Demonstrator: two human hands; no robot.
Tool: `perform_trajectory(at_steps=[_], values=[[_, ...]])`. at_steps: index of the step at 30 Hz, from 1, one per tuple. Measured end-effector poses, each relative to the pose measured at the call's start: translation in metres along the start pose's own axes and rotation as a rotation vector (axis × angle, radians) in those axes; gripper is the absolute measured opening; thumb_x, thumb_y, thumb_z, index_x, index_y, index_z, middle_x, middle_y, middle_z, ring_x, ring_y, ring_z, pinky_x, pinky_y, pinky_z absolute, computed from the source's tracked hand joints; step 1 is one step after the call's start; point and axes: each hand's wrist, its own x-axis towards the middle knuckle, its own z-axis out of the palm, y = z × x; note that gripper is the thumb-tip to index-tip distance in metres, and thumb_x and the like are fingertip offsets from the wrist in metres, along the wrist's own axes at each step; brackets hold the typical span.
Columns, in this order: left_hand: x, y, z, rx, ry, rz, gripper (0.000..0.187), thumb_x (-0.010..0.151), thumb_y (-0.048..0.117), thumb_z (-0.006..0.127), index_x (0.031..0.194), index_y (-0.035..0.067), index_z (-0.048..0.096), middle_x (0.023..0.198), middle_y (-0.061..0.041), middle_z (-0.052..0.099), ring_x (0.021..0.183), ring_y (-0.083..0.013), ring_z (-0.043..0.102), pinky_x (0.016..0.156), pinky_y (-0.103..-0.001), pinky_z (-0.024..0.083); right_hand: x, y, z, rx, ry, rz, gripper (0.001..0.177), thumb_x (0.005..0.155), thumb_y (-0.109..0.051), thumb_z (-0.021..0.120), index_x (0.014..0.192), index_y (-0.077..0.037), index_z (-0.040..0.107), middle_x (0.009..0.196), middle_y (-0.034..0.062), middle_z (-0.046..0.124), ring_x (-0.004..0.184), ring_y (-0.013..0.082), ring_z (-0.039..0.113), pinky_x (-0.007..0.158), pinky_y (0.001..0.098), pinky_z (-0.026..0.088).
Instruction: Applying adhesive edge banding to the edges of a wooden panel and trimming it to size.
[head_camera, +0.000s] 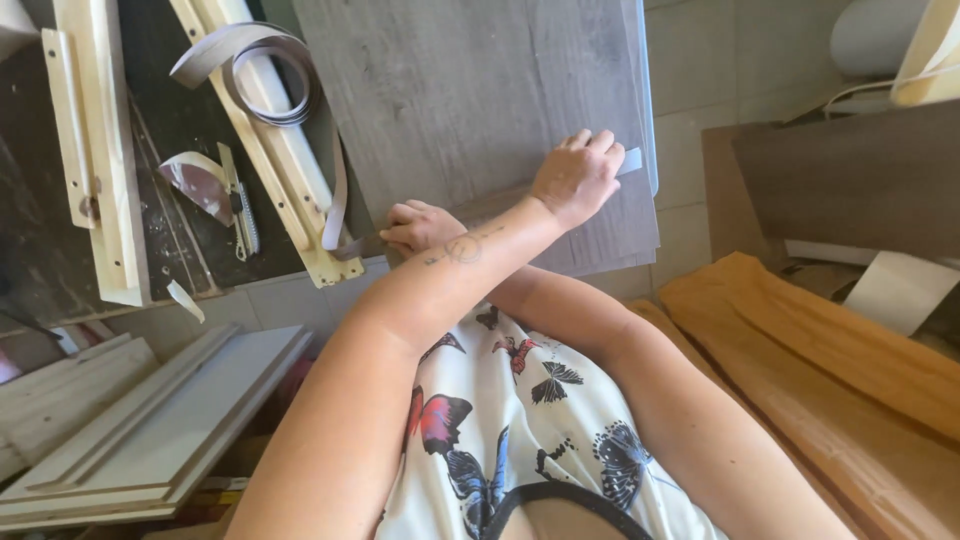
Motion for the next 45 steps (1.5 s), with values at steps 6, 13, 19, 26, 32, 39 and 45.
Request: perform_trajectory(at_steps=[6,13,19,26,32,39,45], values=[[-0.002,-0.015,0.058,0.194,0.193,0.041,0.011,0.087,0.020,0.073,0.090,0.015,0.064,0.083,-0.001,0.056,0.084,-0.0237,0.066,0.077,-0.038,0.058,-0.004,-0.001,0.008,-0.020,0.017,0.011,0.005,0.086,-0.014,0.080,0.090,-0.012,0.077,0.090,0.0007,0.061,0.075,0.0212,0.064,0.076,0.0331,0.060],[-0.002,-0.012,0.067,0.215,0.270,0.033,0.014,0.078,0.016,0.073,0.084,0.015,0.060,0.082,-0.002,0.053,0.083,-0.0225,0.060,0.069,-0.035,0.053,-0.005,-0.005,-0.004,-0.145,-0.010,-0.011,0.009,0.087,-0.024,0.077,0.084,-0.020,0.070,0.089,-0.0059,0.055,0.076,0.0136,0.058,0.073,0.0283,0.053],[-0.025,-0.015,-0.017,0.020,0.108,-0.032,0.050,0.079,0.024,0.089,0.124,0.014,0.069,0.102,-0.003,0.067,0.101,-0.0247,0.065,0.088,-0.040,0.058,0.014,-0.008,-0.027,-0.025,-0.069,-0.140,0.013,0.092,-0.026,0.073,0.083,-0.019,0.067,0.086,-0.0014,0.055,0.074,0.0238,0.057,0.067,0.0378,0.049],[-0.216,-0.151,-0.174,-0.060,0.661,-0.591,0.013,0.087,0.007,0.075,0.098,0.013,0.080,0.094,-0.006,0.078,0.091,-0.0264,0.072,0.085,-0.038,0.056,0.017,-0.019,-0.032,-0.054,-0.076,-0.155,0.006,0.098,-0.009,0.075,0.097,-0.009,0.081,0.097,0.0081,0.064,0.072,0.0332,0.055,0.066,0.0474,0.049],[-0.389,-0.185,-0.173,0.170,0.594,-0.998,0.016,0.083,0.002,0.079,0.096,0.012,0.078,0.092,-0.006,0.077,0.084,-0.0323,0.069,0.076,-0.045,0.055,0.026,-0.034,-0.039,-0.133,-0.079,-0.154,0.003,0.096,-0.006,0.085,0.093,-0.008,0.083,0.096,0.0066,0.068,0.077,0.0274,0.061,0.067,0.0410,0.054],[-0.394,-0.238,-0.122,0.233,0.553,-1.222,0.040,0.098,0.037,0.075,0.125,0.009,0.067,0.114,-0.008,0.077,0.105,-0.0270,0.070,0.091,-0.037,0.061,0.022,-0.029,-0.029,-0.196,-0.083,-0.198,0.009,0.097,-0.005,0.088,0.102,-0.011,0.082,0.100,0.0054,0.067,0.074,0.0257,0.059,0.064,0.0368,0.053],[-0.382,-0.259,-0.115,0.435,0.481,-1.231,0.049,0.085,0.033,0.092,0.115,0.009,0.062,0.109,-0.010,0.068,0.101,-0.0285,0.065,0.084,-0.040,0.057,0.018,-0.025,-0.025,-0.226,-0.114,-0.174,0.014,0.098,-0.008,0.089,0.110,-0.015,0.085,0.102,0.0048,0.065,0.078,0.0255,0.061,0.065,0.0373,0.053]])
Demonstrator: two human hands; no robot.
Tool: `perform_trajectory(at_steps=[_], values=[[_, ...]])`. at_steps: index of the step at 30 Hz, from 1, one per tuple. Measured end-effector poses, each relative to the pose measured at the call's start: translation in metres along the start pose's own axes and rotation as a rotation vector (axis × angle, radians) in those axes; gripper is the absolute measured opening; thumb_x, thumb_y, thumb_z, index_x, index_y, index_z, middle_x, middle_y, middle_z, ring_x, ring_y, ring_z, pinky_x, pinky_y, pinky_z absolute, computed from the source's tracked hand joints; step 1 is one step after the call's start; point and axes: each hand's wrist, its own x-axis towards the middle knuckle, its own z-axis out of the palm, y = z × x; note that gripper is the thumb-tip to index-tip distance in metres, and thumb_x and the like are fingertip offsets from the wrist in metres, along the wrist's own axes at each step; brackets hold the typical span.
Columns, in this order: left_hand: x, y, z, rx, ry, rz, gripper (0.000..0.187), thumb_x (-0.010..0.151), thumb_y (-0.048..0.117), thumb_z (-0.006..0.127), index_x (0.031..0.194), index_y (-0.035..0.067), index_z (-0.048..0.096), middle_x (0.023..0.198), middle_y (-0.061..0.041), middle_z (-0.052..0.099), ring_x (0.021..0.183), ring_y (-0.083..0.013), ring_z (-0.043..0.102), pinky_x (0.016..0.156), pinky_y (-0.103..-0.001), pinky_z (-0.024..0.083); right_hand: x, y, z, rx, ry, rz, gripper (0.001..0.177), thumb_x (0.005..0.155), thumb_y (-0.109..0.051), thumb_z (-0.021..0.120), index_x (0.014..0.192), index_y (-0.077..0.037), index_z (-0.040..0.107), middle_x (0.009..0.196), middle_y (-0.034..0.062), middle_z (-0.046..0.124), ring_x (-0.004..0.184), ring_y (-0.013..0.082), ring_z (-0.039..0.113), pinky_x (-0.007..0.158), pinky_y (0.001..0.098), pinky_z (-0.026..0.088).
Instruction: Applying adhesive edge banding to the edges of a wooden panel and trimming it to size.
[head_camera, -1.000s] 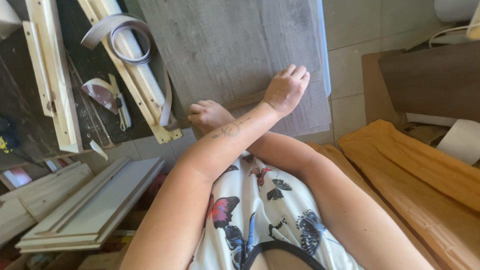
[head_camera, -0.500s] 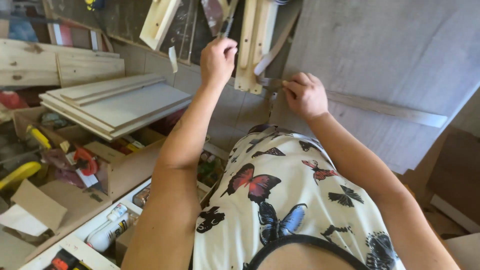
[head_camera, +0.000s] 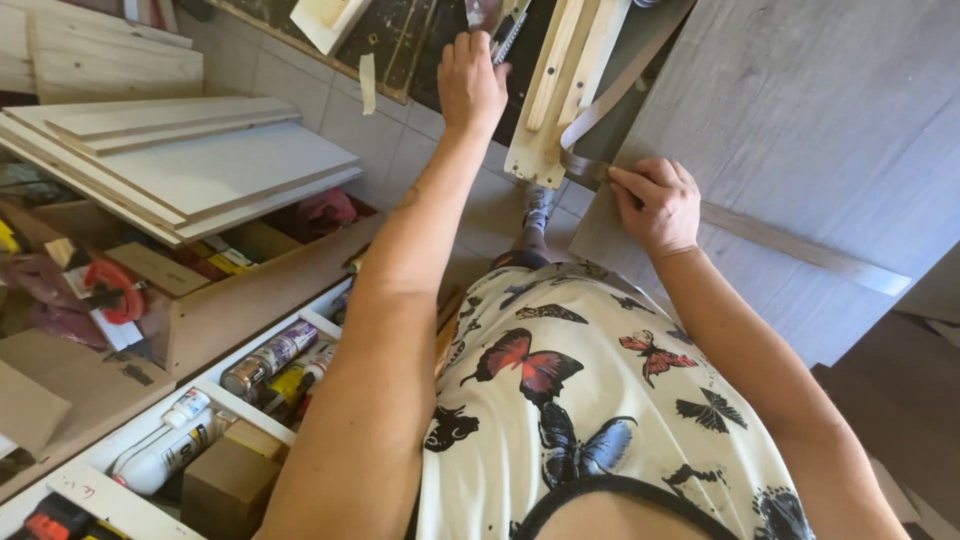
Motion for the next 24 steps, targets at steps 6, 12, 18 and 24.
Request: perform_trajectory(at_steps=[6,12,18,24], values=[[-0.057,0.026,-0.070,-0.325,0.076,0.094,0.019,0.107,0.018,0.052,0.113,0.001,0.057,0.096,-0.012,0.060,0.083,-0.0229,0.060,0.067,-0.033,0.053,-0.004,0.005,0.006,-0.003,0.019,0.024,0.013,0.096,-0.012,0.095,0.104,-0.015,0.086,0.101,0.0033,0.064,0.076,0.0238,0.059,0.065,0.0369,0.053],[-0.125,0.093,-0.096,-0.870,-0.132,0.086,0.026,0.093,0.028,0.078,0.098,0.005,0.068,0.068,-0.014,0.066,0.060,-0.0328,0.071,0.052,-0.036,0.054,-0.009,0.009,0.014,-0.054,0.051,0.060,0.004,0.095,-0.027,0.089,0.097,-0.025,0.087,0.091,0.0013,0.065,0.076,0.0237,0.067,0.068,0.0370,0.057],[-0.111,0.121,-0.038,-0.471,-0.391,-0.143,0.027,0.081,0.035,0.075,0.107,0.029,0.074,0.080,-0.007,0.078,0.082,-0.0362,0.080,0.074,-0.050,0.065,-0.007,0.008,0.011,-0.055,0.052,0.068,0.004,0.097,-0.026,0.088,0.097,-0.023,0.086,0.092,0.0018,0.066,0.078,0.0247,0.067,0.069,0.0386,0.057],[-0.096,0.131,-0.064,-0.469,-0.498,-0.260,0.018,0.075,0.035,0.075,0.081,0.018,0.074,0.066,-0.007,0.073,0.073,-0.0362,0.079,0.065,-0.046,0.064,-0.010,0.008,0.012,-0.049,0.051,0.081,0.003,0.095,-0.025,0.088,0.097,-0.023,0.086,0.090,0.0012,0.064,0.076,0.0237,0.066,0.069,0.0377,0.056]])
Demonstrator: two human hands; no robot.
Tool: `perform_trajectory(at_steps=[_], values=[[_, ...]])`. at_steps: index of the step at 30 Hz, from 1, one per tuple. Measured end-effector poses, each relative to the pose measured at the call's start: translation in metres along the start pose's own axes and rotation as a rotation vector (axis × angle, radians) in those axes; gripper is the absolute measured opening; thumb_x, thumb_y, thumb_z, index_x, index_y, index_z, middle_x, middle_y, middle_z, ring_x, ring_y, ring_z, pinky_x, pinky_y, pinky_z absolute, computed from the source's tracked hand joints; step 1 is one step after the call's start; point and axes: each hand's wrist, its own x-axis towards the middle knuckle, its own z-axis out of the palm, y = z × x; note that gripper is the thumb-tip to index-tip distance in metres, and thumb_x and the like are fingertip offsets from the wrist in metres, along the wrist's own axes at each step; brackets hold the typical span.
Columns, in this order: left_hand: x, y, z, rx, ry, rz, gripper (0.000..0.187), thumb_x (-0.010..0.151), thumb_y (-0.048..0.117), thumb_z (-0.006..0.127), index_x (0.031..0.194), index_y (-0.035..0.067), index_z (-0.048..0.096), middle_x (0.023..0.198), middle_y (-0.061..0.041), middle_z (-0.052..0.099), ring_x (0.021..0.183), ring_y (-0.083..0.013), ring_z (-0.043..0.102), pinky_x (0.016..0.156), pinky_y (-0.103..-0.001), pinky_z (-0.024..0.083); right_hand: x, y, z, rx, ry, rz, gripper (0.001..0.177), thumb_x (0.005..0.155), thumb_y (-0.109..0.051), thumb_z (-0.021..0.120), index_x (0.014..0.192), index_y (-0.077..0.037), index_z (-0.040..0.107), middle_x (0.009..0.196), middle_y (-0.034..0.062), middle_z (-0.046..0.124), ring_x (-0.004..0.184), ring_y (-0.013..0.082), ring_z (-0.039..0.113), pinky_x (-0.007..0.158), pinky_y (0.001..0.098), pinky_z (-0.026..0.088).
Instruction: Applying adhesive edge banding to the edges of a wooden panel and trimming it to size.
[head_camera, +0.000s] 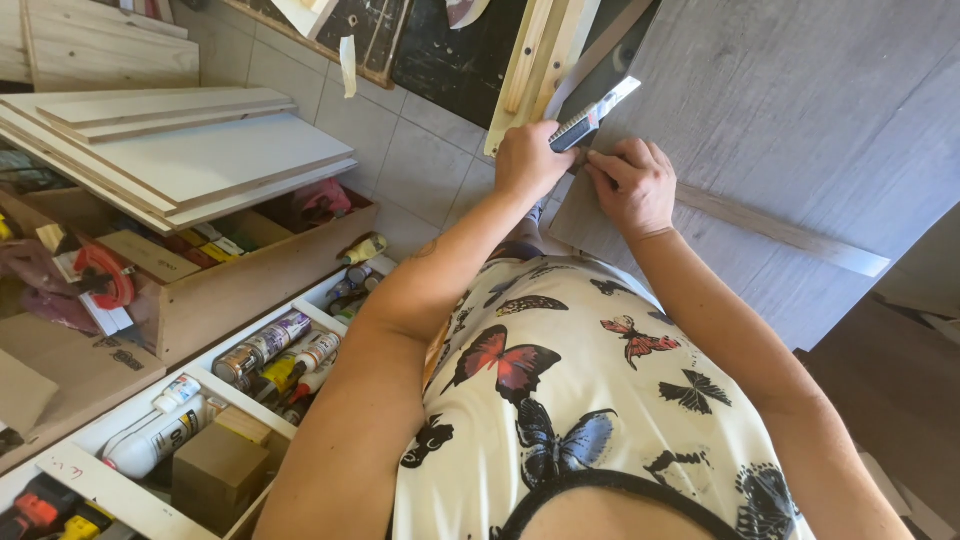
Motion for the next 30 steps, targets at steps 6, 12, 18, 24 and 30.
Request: perform_trajectory(at_steps=[6,12,18,24,30], values=[[-0.004,0.005,-0.002,0.022,-0.034,-0.064,0.024,0.074,0.039,0.077,0.085,0.018,0.075,0.071,-0.008,0.074,0.075,-0.0366,0.079,0.066,-0.048,0.064,-0.001,-0.002,-0.002,0.020,0.000,0.006,0.004,0.095,-0.024,0.088,0.096,-0.021,0.086,0.090,0.0024,0.064,0.076,0.0248,0.065,0.069,0.0387,0.056],[-0.067,0.016,-0.048,-0.025,0.090,0.192,0.038,0.109,0.043,0.054,0.139,0.020,0.058,0.088,-0.027,0.077,0.079,-0.0464,0.078,0.071,-0.058,0.063,-0.003,0.004,0.003,0.020,-0.016,0.013,0.003,0.096,-0.027,0.086,0.097,-0.023,0.086,0.091,0.0019,0.063,0.077,0.0240,0.065,0.069,0.0379,0.056],[-0.116,0.044,-0.079,0.303,0.001,0.326,0.041,0.108,0.020,0.058,0.146,0.006,0.058,0.089,-0.023,0.076,0.066,-0.0379,0.077,0.057,-0.049,0.063,-0.004,0.004,0.003,0.011,-0.022,0.009,0.006,0.096,-0.029,0.086,0.100,-0.025,0.085,0.092,0.0002,0.063,0.079,0.0237,0.066,0.069,0.0381,0.057],[-0.119,0.041,-0.063,0.401,-0.007,0.325,0.045,0.109,0.022,0.054,0.152,0.007,0.056,0.087,-0.021,0.075,0.061,-0.0345,0.075,0.055,-0.047,0.062,-0.007,0.008,0.008,-0.009,-0.036,0.011,0.008,0.094,-0.031,0.086,0.101,-0.028,0.084,0.093,-0.0004,0.062,0.079,0.0235,0.066,0.072,0.0374,0.056],[-0.118,0.035,-0.044,0.464,-0.007,0.330,0.048,0.109,0.021,0.054,0.153,0.004,0.054,0.087,-0.022,0.074,0.062,-0.0375,0.075,0.055,-0.052,0.061,-0.011,0.009,0.009,-0.027,-0.050,0.027,0.007,0.095,-0.031,0.085,0.100,-0.028,0.083,0.094,-0.0009,0.063,0.080,0.0227,0.066,0.074,0.0375,0.057]])
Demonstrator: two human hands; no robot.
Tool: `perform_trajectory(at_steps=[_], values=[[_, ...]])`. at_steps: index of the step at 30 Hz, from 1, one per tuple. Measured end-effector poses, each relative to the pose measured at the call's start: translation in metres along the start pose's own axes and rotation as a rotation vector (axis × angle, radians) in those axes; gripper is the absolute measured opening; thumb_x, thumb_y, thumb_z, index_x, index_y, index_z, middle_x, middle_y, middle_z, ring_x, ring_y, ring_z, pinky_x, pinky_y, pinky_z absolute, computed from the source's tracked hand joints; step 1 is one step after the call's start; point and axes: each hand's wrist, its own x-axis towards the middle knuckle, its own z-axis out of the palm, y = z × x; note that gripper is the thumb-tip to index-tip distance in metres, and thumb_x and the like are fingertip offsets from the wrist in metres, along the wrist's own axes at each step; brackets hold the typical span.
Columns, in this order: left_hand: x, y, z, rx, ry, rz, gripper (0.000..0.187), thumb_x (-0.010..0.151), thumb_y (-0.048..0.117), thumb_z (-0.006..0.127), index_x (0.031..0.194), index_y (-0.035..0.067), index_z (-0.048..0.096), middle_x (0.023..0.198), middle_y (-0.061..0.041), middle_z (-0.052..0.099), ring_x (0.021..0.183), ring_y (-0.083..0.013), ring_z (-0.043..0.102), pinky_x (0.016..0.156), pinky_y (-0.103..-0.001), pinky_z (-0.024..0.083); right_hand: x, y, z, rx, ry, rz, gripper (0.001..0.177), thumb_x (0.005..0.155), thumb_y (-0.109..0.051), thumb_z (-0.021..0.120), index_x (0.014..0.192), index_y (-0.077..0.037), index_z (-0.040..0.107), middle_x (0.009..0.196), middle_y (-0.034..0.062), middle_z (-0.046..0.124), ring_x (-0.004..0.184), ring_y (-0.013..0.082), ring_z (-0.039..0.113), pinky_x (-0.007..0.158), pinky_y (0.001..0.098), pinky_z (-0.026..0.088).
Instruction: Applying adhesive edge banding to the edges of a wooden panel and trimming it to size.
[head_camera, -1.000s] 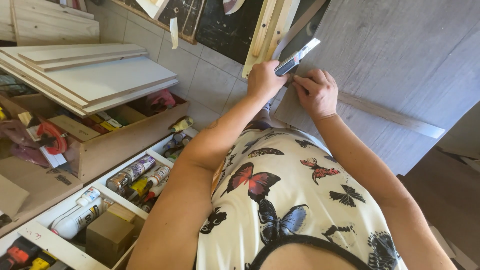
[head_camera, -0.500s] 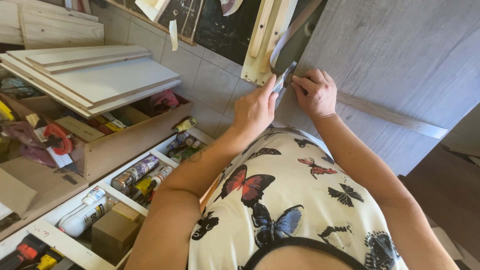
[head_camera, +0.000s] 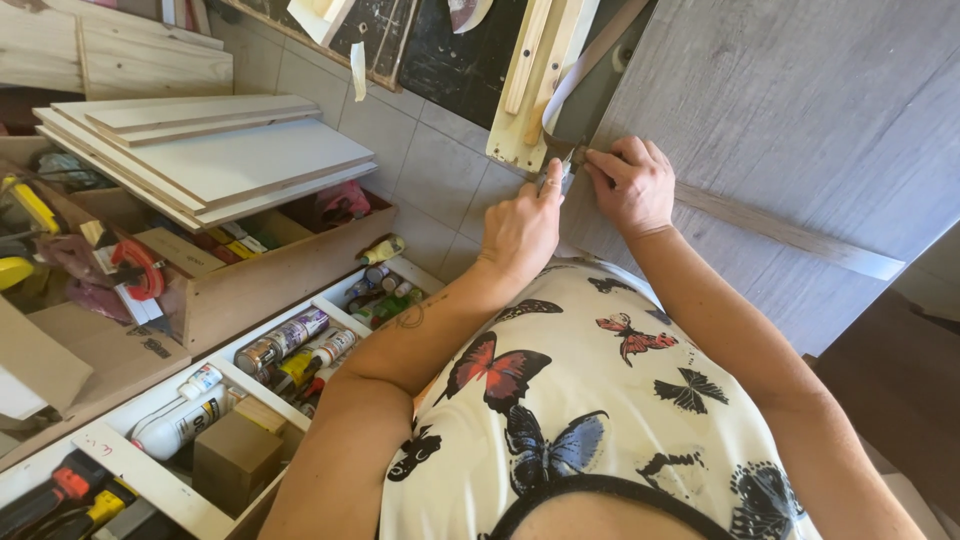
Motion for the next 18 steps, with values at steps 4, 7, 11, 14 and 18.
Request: perform_trajectory(at_steps=[4,7,11,14,18], values=[[0.001,0.007,-0.001,0.061,-0.006,0.002,0.048,0.109,0.019,0.053,0.154,0.003,0.052,0.088,-0.019,0.073,0.062,-0.0347,0.076,0.054,-0.049,0.061,0.001,-0.001,-0.001,0.004,0.005,0.001,0.005,0.094,-0.031,0.085,0.097,-0.027,0.084,0.093,-0.0003,0.063,0.080,0.0229,0.066,0.073,0.0370,0.057],[0.001,0.011,0.004,0.099,-0.017,0.009,0.049,0.109,0.017,0.054,0.154,0.001,0.051,0.086,-0.018,0.073,0.060,-0.0304,0.075,0.053,-0.045,0.061,0.003,-0.004,-0.006,0.011,0.003,0.000,0.004,0.095,-0.030,0.085,0.096,-0.026,0.084,0.093,0.0003,0.062,0.079,0.0231,0.066,0.072,0.0368,0.056],[0.005,0.016,0.005,0.135,-0.039,0.008,0.049,0.106,0.014,0.056,0.153,-0.001,0.052,0.085,-0.017,0.073,0.058,-0.0282,0.074,0.051,-0.044,0.060,0.004,-0.004,-0.005,-0.004,0.019,-0.003,0.003,0.094,-0.030,0.085,0.094,-0.027,0.084,0.092,-0.0008,0.061,0.078,0.0218,0.065,0.071,0.0353,0.056],[0.010,0.017,0.005,0.134,-0.069,-0.001,0.049,0.107,0.012,0.052,0.154,-0.003,0.050,0.083,-0.018,0.073,0.056,-0.0242,0.072,0.049,-0.040,0.060,0.007,-0.007,-0.008,-0.006,0.025,0.000,0.005,0.096,-0.029,0.084,0.092,-0.026,0.083,0.091,-0.0003,0.061,0.077,0.0222,0.065,0.070,0.0356,0.056],[0.014,0.016,0.013,0.141,-0.069,0.013,0.050,0.105,0.006,0.052,0.153,-0.005,0.050,0.082,-0.018,0.072,0.056,-0.0248,0.072,0.048,-0.041,0.060,0.008,-0.009,-0.009,-0.002,0.024,0.008,0.007,0.096,-0.030,0.084,0.091,-0.026,0.083,0.091,-0.0005,0.061,0.077,0.0220,0.065,0.070,0.0354,0.056]])
